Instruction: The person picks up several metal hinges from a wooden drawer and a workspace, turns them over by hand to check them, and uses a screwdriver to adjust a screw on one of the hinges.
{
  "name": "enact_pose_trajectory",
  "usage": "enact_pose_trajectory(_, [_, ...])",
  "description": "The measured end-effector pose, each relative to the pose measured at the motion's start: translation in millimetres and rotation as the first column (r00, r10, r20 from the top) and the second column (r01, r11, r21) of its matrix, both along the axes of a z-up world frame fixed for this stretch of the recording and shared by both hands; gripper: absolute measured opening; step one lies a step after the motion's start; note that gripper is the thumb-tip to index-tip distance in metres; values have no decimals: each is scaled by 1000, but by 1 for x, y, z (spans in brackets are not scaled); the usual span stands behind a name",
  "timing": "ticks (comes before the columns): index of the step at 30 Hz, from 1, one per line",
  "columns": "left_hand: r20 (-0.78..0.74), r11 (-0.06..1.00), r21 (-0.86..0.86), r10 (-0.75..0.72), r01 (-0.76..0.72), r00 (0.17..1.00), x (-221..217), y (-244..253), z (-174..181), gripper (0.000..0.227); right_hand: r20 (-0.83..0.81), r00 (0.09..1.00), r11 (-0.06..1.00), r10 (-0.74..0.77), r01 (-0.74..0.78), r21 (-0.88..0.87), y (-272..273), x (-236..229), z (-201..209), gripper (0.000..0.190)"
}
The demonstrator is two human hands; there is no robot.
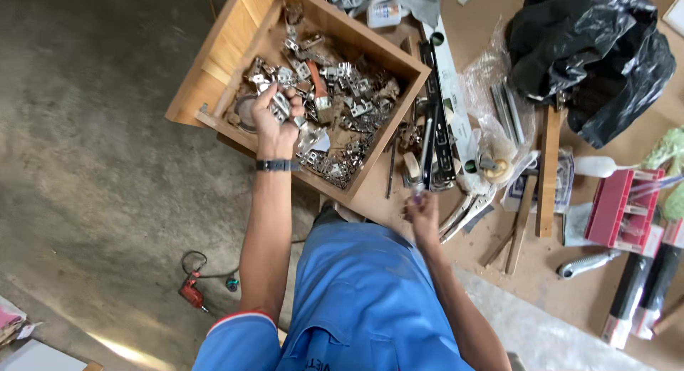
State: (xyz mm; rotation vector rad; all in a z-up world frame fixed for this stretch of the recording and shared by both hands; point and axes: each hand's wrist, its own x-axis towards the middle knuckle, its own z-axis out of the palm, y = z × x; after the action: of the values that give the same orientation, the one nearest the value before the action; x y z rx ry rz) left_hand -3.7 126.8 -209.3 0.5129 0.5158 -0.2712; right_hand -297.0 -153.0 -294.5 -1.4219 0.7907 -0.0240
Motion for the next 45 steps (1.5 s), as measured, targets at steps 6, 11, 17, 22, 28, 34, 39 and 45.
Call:
enact_pose_trajectory(6, [-117,998,-63,-36,29,992,-24,11,-28,19,-231,970,975,74,-119,-188,44,-21,-96,45])
enact_pose_trajectory(11, [-231,995,-99,-16,-7,973,-28,12,-27,31,-336,932,833,132,-289,-472,71,5,-68,67])
enact_pose_trajectory(17, [-74,993,-37,-113,111,991,-23,15,-21,40,208,960,519,189,82,-851,54,130,3,31])
enact_pose_trajectory(22, [38,973,-117,-195,199,980,-28,1,3,52,-629,629,-138,458,-648,-749,2,265,-90,44])
enact_pose_trajectory(28, [47,981,-107,-158,162,986,-39,-4,42,51,-771,467,-46,432,-843,-536,12,308,-84,20])
enact_pose_trajectory(34, [82,992,-81,-94,101,992,-41,-12,48,50,-748,472,-83,467,-818,-569,13,319,-100,12])
enact_pose_trajectory(39, [99,996,-35,-73,77,992,-40,-19,44,50,-736,470,-134,487,-793,-595,20,318,-101,11])
enact_pose_trajectory(45, [117,998,-30,-48,52,992,-44,-24,43,50,-736,478,-56,480,-820,-569,31,314,-91,18])
